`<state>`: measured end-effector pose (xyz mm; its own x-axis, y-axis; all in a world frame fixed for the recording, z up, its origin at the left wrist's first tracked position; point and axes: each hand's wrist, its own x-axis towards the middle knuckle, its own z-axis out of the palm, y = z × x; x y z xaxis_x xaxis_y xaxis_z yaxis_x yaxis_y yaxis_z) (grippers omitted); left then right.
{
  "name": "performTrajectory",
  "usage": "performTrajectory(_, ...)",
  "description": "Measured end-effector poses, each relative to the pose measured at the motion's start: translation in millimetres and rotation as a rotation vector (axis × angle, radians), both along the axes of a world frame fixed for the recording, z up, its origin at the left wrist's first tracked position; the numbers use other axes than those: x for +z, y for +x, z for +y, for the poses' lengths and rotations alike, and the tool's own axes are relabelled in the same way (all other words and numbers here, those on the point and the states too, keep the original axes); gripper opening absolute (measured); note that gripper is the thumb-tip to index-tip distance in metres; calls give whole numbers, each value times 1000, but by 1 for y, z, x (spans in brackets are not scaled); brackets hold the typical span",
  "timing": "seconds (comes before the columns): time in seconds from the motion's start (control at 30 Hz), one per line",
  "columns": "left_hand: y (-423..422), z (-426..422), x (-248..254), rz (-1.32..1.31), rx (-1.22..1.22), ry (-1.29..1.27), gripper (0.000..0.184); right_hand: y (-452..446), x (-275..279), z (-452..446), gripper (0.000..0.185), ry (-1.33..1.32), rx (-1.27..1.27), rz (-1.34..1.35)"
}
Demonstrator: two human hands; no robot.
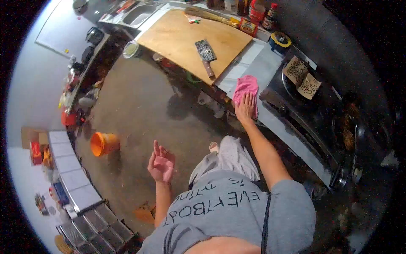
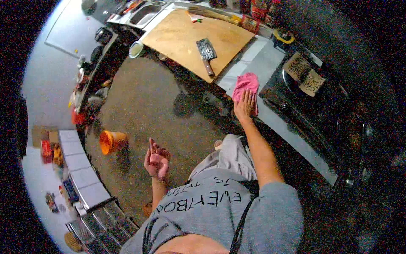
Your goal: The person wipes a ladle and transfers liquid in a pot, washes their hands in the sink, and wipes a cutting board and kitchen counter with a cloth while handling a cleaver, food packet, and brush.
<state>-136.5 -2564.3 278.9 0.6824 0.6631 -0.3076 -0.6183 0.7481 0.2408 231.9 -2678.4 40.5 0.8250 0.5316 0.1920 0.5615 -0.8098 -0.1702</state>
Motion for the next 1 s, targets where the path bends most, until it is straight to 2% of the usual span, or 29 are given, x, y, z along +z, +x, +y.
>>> performTrajectory(0.13, 37, 64, -10, -3, -78, -4, 42, 17, 5, 31, 66, 106, 54, 63)
performTrajectory(0.27, 82, 111, -28, -35, -155, -87, 41, 45, 4, 70, 62, 87, -149, -34)
performTrajectory(0.37, 115, 145, -31, 37, -232, -146, 41, 73, 11, 98, 61, 29, -451, -133)
performTrajectory(0.63, 190, 234, -25, 161, -356, -107, 40, 203, 16, 122, 60, -53, -916, -215)
performTrajectory(0.77, 202, 274, -35, 222, -301, -157, 41, 261, 3, 120, 57, -54, -938, -274)
performTrajectory(0.83, 210, 289, -39, 210, -315, -161, 41, 280, 1, 116, 49, -98, -754, -242)
performTrajectory(0.87, 214, 297, -42, 253, -334, -176, 41, 288, 0, 115, 49, -99, -764, -246)
performTrajectory(0.93, 224, 310, -47, 300, -377, -196, 41, 292, 0, 109, 43, -45, -436, -199)
performTrajectory(0.97, 233, 317, -49, 317, -410, -238, 41, 294, 1, 113, 41, 69, -418, -157)
performTrajectory(1.0, 242, 324, -51, 338, -444, -276, 41, 295, 2, 116, 41, 67, -439, -158)
